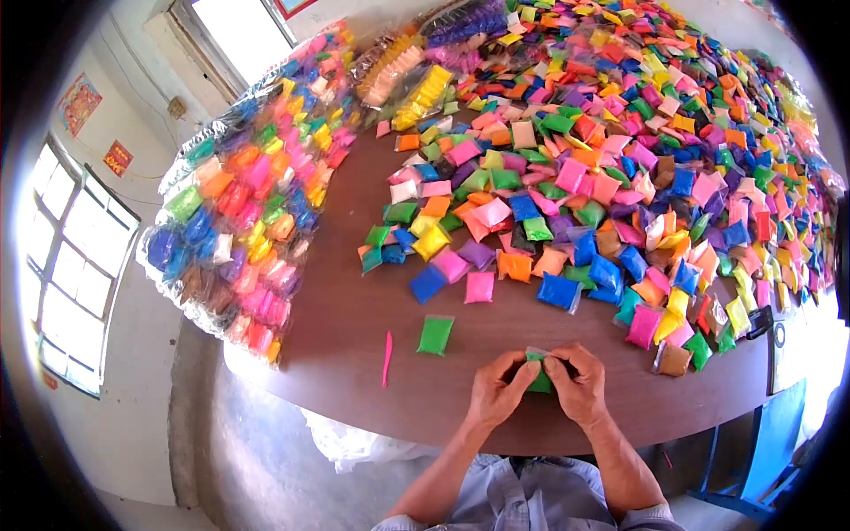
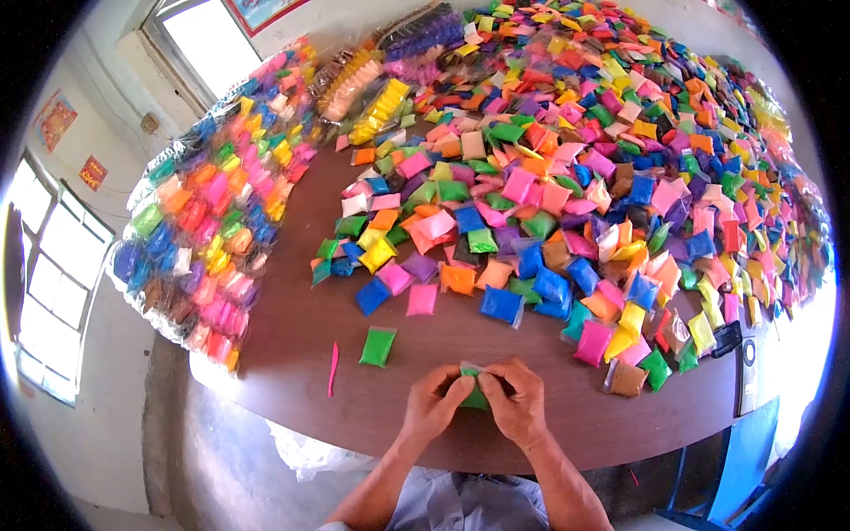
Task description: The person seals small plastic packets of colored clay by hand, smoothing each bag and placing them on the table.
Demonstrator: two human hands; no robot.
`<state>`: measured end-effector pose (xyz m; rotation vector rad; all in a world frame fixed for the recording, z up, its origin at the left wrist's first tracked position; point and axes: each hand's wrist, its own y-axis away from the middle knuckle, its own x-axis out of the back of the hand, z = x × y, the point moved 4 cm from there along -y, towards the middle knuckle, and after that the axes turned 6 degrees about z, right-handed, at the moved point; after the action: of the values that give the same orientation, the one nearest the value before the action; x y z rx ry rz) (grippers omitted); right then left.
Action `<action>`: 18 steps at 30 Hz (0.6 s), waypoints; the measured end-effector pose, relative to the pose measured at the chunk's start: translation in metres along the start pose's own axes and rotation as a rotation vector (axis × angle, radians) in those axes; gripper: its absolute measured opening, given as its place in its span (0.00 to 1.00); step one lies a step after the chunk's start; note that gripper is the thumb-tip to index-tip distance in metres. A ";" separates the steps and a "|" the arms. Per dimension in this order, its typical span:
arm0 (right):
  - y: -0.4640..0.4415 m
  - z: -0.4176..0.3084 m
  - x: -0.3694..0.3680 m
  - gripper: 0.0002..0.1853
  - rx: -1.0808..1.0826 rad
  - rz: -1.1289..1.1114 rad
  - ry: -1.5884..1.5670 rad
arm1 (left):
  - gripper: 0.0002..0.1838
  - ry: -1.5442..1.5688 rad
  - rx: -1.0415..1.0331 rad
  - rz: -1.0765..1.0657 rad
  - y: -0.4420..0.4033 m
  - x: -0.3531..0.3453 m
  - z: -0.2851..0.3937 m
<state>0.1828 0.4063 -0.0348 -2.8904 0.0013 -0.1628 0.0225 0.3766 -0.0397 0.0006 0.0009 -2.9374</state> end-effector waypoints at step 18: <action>0.000 -0.002 -0.001 0.05 0.024 -0.028 0.030 | 0.08 -0.131 -0.085 0.030 -0.007 0.004 0.003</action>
<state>0.1819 0.4060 -0.0328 -2.8649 -0.0361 -0.2096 0.0170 0.3830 -0.0366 -0.2023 0.1056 -2.8991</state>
